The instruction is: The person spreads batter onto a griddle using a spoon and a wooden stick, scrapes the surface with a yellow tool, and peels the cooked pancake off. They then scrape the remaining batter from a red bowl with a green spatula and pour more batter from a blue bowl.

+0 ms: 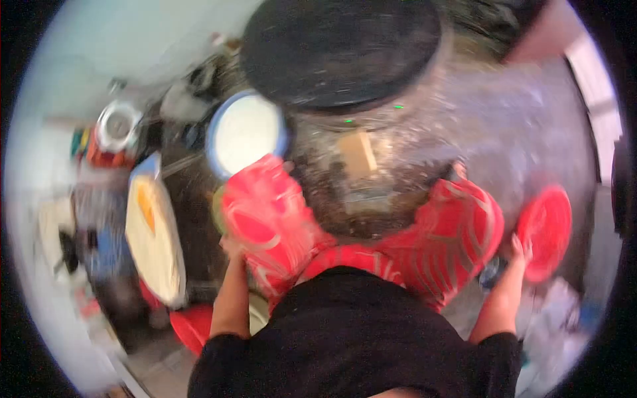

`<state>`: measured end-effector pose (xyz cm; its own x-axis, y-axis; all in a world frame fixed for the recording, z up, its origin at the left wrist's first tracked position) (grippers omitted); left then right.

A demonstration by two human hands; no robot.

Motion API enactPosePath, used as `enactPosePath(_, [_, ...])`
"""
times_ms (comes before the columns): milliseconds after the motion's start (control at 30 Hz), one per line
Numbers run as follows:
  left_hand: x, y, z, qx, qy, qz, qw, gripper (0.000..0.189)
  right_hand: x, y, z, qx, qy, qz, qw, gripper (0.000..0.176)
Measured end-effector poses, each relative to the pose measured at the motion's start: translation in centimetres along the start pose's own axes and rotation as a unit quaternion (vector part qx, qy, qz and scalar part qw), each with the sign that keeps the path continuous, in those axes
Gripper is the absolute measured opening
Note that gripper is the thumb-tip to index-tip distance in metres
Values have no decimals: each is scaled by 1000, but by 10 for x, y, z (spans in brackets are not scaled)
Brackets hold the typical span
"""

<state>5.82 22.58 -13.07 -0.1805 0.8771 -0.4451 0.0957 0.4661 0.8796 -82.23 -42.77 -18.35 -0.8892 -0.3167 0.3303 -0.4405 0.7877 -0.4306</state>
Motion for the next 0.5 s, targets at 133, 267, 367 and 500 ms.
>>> enactPosePath(133, [-126, 87, -121, 0, 68, 91, 993, 40, 89, 46, 80, -58, 117, 11, 991, 44])
enactPosePath(267, [-125, 73, -123, 27, 28, 164, 986, 49, 136, 72, 144, -115, -49, 346, 930, 35])
enactPosePath(367, [-109, 67, -121, 60, 101, 174, 978, 54, 93, 20, 8, -278, 52, 404, 870, 31])
enactPosePath(500, [-69, 42, -112, 123, 85, 224, 963, 55, 65, -45, -34, -118, -37, 255, 959, 29])
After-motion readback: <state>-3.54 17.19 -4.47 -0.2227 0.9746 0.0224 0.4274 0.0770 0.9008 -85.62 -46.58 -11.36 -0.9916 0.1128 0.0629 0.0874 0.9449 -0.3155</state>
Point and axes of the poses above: each hand's wrist, its own z-axis towards the middle knuckle, its own y-axis out of the back of the hand, x = y × z, the point moved 8 cm from there along z, towards the middle knuckle, and after that the axes turned 1 degree about -z, right-handed, at the moved point
